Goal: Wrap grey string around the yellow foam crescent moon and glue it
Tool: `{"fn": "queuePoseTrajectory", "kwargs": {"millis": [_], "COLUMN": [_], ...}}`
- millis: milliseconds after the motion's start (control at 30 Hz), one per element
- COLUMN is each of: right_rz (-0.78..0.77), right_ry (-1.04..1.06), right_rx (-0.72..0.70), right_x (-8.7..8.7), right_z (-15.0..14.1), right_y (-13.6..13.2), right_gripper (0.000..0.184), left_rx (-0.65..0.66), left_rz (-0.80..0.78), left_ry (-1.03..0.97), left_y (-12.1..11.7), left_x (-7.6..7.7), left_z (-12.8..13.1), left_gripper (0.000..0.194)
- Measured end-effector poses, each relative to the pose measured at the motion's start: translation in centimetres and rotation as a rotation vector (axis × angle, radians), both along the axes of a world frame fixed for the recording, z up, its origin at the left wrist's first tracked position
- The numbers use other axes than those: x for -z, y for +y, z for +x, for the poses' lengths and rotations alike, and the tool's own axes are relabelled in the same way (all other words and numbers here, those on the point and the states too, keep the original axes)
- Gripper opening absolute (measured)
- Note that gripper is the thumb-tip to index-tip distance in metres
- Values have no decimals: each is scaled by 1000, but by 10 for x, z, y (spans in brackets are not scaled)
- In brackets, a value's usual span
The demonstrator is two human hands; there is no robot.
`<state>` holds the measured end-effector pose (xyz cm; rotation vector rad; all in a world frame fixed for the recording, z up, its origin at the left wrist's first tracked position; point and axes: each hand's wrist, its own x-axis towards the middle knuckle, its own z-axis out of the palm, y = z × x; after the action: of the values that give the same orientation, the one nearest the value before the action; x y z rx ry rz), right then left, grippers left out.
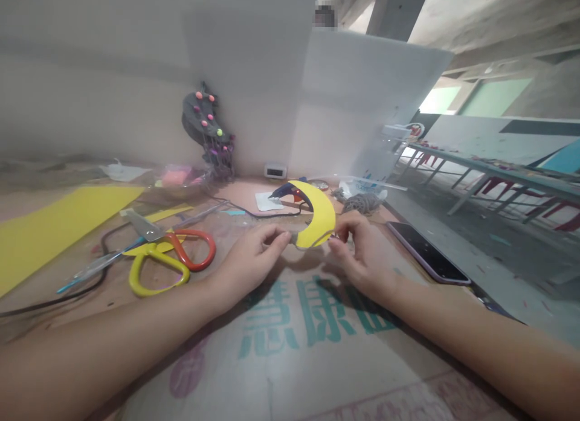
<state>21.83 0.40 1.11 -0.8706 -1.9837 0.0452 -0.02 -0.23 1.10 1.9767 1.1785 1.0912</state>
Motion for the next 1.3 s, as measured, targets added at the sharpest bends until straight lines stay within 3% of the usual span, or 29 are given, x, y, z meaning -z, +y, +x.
{"fn": "queuePoseTrajectory", "kwargs": {"millis": [133,233,333,600,1033,1167,1300], "right_rz": [-224,-423,-522,-508,-510,-442,-443], "right_ry": [264,292,260,263,147,194,12], "right_rx": [121,106,112,169,117,79,152], "right_x": [0,-3,-7,-11,-14,-14,-12], "right_z": [1,1,0,-3,-3,7,28], "right_y": [11,15,12,4,-1,15,41], "right_gripper": [22,27,26,27,37,44,23], "left_rx": [29,47,27,10,-41,-74,-38], "left_rz": [83,97,60,-96,-105,-84,-151], "left_ry": [56,83,57,-40,-142,-149,-198], "left_y": [-3,-4,-3,-1,13,14,15], "left_x": [-1,-1,-1,-2,9,14,18], "left_z": [-1,0,0,0,-3,-5,-5], "left_gripper": [26,26,26,25,27,30,32]}}
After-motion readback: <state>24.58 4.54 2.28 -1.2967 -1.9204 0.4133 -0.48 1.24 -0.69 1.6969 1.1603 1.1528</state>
